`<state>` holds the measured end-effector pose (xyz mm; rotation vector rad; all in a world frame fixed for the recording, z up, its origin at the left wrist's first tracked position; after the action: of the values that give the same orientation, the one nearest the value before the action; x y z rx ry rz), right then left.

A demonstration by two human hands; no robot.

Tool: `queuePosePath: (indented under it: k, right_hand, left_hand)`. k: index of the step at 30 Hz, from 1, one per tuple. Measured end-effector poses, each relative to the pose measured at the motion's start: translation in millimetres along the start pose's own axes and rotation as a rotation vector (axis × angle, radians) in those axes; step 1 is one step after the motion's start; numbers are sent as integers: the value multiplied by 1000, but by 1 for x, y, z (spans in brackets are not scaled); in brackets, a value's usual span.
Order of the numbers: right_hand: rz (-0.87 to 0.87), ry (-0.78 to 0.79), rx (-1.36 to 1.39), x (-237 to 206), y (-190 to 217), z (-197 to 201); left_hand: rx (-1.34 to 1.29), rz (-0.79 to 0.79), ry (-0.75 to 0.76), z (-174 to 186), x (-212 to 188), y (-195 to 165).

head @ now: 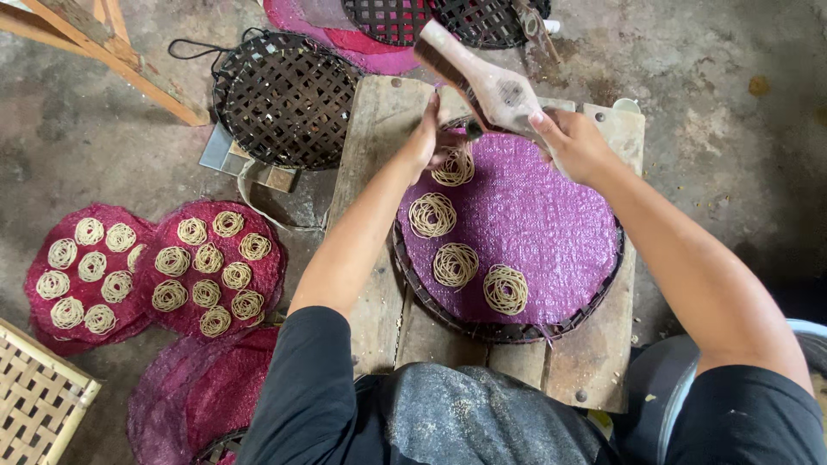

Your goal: The person sits at a low work area and uses a hand-held wooden dough extruder press to squeeze dough into round noodle nests onto round mesh trays. They load dough from a large bucket into the press, press nests onto the trays, and move filled trays aside.

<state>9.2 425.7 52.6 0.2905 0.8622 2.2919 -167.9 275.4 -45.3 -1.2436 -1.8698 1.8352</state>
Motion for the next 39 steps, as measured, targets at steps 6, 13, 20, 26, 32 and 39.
queuePosePath:
  k: [6,13,20,26,32,39]
  right_hand:
    - [-71,-7,177,-5,-30,10]
    - [-278,296,271,-32,-52,14]
    - [-119,10,-206,-23,-27,37]
    - [-200,111,-233,-35,-29,34]
    - [-78,-11,-270,-20,-24,59]
    - [-215,88,-174,-28,-40,38]
  left_hand:
    - [300,-666,-188,17,-39,-45]
    - [-1092,-188,318,-57,-14,-73]
    - [-1254,-174,283,-84,29,-83]
    - [-1265,-69,170,-86,32,-59]
    - [-1237,-129,47,-101,39,-77]
    - [-1220,-64,-8,-93,33,-69]
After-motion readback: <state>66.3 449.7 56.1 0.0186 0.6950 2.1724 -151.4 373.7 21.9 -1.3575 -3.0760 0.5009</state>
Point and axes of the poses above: each hand's wrist, its own x-axis towards the middle knuckle, its own z-axis out of the back of the hand, y = z × x, the point moved 7 cm from there along x, towards the middle knuckle, and after that the axes turned 13 degrees about -y, right-handed, at the moved point
